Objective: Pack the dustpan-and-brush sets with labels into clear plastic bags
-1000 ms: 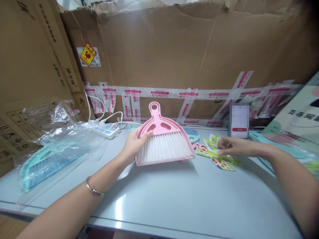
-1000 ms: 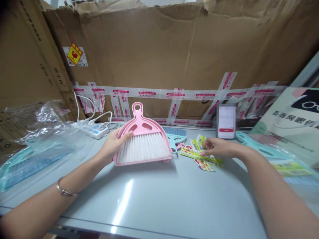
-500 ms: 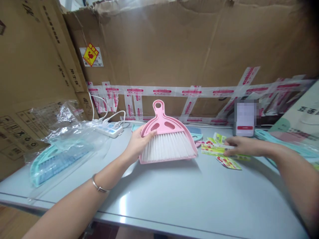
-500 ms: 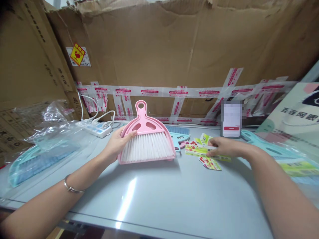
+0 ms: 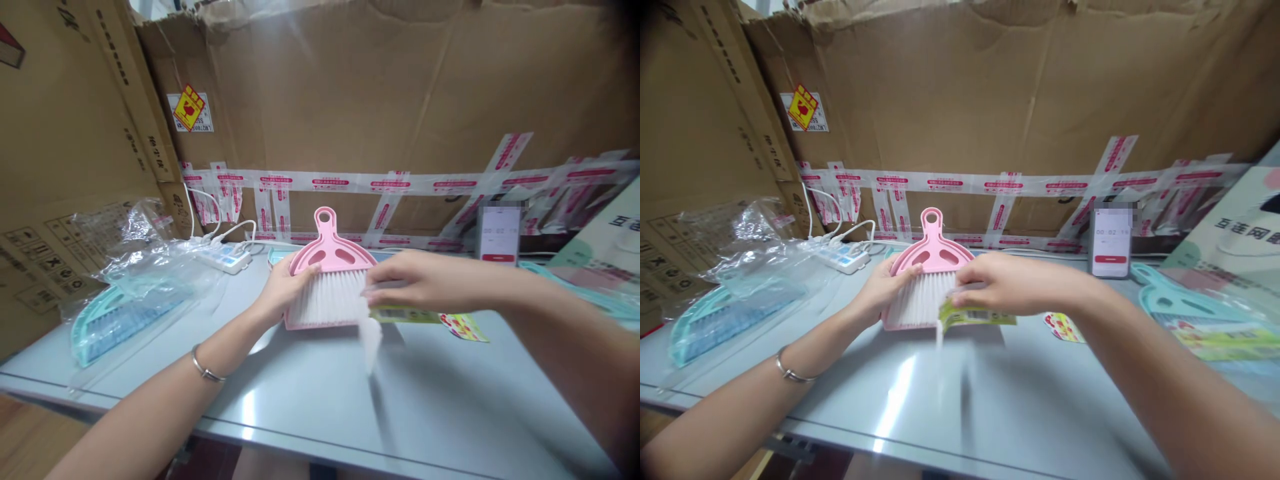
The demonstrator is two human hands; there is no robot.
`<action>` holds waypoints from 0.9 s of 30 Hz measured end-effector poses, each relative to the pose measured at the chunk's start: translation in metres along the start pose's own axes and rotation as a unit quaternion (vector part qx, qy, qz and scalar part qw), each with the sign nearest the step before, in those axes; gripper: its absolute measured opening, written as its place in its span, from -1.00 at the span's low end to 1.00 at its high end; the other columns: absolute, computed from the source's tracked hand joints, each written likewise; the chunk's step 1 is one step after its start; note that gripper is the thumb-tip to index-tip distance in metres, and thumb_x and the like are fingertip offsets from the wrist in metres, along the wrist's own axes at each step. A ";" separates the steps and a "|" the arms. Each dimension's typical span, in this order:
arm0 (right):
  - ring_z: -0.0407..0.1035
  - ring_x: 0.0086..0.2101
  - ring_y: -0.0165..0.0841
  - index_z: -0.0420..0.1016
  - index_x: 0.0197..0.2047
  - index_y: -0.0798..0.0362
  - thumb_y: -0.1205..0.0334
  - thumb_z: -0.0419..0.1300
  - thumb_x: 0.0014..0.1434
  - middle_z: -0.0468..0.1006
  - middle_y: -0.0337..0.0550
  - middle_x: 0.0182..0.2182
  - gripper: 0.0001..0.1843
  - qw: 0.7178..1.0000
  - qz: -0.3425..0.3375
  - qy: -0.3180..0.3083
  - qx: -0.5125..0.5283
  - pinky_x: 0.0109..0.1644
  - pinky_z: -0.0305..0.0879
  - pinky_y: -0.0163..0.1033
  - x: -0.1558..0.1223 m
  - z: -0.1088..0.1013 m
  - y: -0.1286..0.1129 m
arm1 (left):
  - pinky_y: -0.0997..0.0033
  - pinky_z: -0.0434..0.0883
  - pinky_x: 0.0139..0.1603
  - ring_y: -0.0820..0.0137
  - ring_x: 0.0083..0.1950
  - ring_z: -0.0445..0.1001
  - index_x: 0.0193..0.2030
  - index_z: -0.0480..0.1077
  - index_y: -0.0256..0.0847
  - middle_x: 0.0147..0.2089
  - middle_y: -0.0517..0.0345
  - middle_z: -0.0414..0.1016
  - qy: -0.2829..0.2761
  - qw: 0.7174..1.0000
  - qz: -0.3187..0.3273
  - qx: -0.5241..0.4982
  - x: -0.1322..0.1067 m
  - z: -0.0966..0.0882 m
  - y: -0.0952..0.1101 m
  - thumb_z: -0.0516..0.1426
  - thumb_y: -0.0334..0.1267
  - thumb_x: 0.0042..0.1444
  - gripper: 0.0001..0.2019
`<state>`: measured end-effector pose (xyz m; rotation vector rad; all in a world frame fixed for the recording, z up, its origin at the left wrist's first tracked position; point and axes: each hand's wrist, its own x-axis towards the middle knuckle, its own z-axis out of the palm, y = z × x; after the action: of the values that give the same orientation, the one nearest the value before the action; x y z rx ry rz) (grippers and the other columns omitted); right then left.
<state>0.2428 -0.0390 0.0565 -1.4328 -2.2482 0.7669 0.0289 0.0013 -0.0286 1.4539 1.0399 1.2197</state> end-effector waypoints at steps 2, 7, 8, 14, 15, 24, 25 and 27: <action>0.09 -0.61 -0.48 0.28 -0.66 0.04 0.05 0.22 0.00 0.27 -0.28 -0.65 -0.65 0.992 -0.009 -0.089 -0.085 -0.58 -0.03 -0.33 0.019 0.013 -0.008 | 0.32 0.40 -0.10 0.25 -0.10 0.50 -0.07 0.43 -0.26 -0.09 0.02 0.55 -0.007 1.000 -0.013 -0.021 -0.001 0.000 0.002 0.25 -0.10 -0.05 -0.59; 0.09 -0.61 -0.47 0.26 -0.61 0.04 0.06 0.15 0.06 0.29 -0.25 -0.61 -0.67 0.984 0.012 -0.069 -0.162 -0.58 -0.13 -0.29 0.039 0.022 -0.002 | 0.37 0.42 -0.22 0.33 -0.26 0.53 -0.08 0.43 -0.25 -0.19 0.04 0.58 -0.021 0.993 -0.055 -0.097 -0.002 0.000 0.007 0.26 -0.04 -0.05 -0.57; 0.10 -0.61 -0.47 0.26 -0.61 0.04 0.07 0.15 0.06 0.30 -0.25 -0.61 -0.68 0.984 0.020 -0.066 -0.163 -0.58 -0.14 -0.29 0.040 0.022 -0.002 | 0.37 0.42 -0.22 0.32 -0.26 0.54 -0.09 0.43 -0.25 -0.20 0.04 0.58 -0.018 0.992 -0.062 -0.105 -0.002 0.000 0.007 0.25 -0.01 -0.05 -0.56; 0.09 -0.64 -0.50 0.18 -0.65 0.05 0.11 0.17 0.04 0.24 -0.28 -0.65 -0.65 0.980 0.056 -0.036 -0.185 -0.57 -0.18 -0.29 0.044 0.023 -0.010 | 0.26 0.41 -0.13 0.16 -0.11 0.53 -0.08 0.44 -0.24 -0.17 -0.02 0.58 -0.021 0.992 -0.054 -0.113 0.002 -0.002 0.007 0.23 0.13 -0.07 -0.47; 0.09 -0.63 -0.49 0.18 -0.64 0.05 0.11 0.18 0.03 0.23 -0.29 -0.65 -0.66 0.979 0.057 -0.033 -0.195 -0.57 -0.18 -0.29 0.044 0.023 -0.011 | 0.24 0.40 -0.11 0.14 -0.09 0.53 -0.05 0.43 -0.24 -0.16 -0.02 0.57 -0.022 0.993 -0.046 -0.106 0.002 -0.003 0.008 0.23 0.13 -0.08 -0.45; 0.09 -0.57 -0.46 0.17 -0.61 0.04 0.07 0.17 0.00 0.23 -0.31 -0.62 -0.68 0.975 0.048 0.002 -0.217 -0.52 -0.13 -0.28 0.047 0.027 -0.001 | 0.13 0.34 0.04 0.14 0.02 0.45 0.04 0.39 -0.22 0.00 -0.06 0.50 -0.037 0.999 -0.034 -0.008 0.004 -0.010 0.011 0.30 -0.03 -0.12 -0.43; 0.09 -0.57 -0.46 0.16 -0.61 0.04 0.06 0.16 0.00 0.23 -0.31 -0.62 -0.67 0.976 0.046 0.004 -0.214 -0.52 -0.13 -0.28 0.047 0.028 0.002 | 0.13 0.33 0.05 0.15 0.04 0.44 0.06 0.37 -0.21 0.02 -0.06 0.48 -0.045 0.998 -0.033 -0.002 0.004 -0.010 0.012 0.31 -0.07 -0.14 -0.41; 0.10 -0.57 -0.46 0.16 -0.61 0.04 0.03 0.16 0.00 0.23 -0.31 -0.62 -0.65 0.977 0.044 0.013 -0.207 -0.52 -0.11 -0.28 0.047 0.029 0.005 | 0.15 0.33 0.06 0.17 0.06 0.42 0.09 0.34 -0.21 0.05 -0.06 0.45 -0.060 0.998 -0.024 0.006 0.003 -0.010 0.013 0.34 -0.15 -0.19 -0.36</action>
<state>0.2107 -0.0017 0.0313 -1.7220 -2.4354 0.3078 0.0203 0.0032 -0.0143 1.4855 0.9963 1.0804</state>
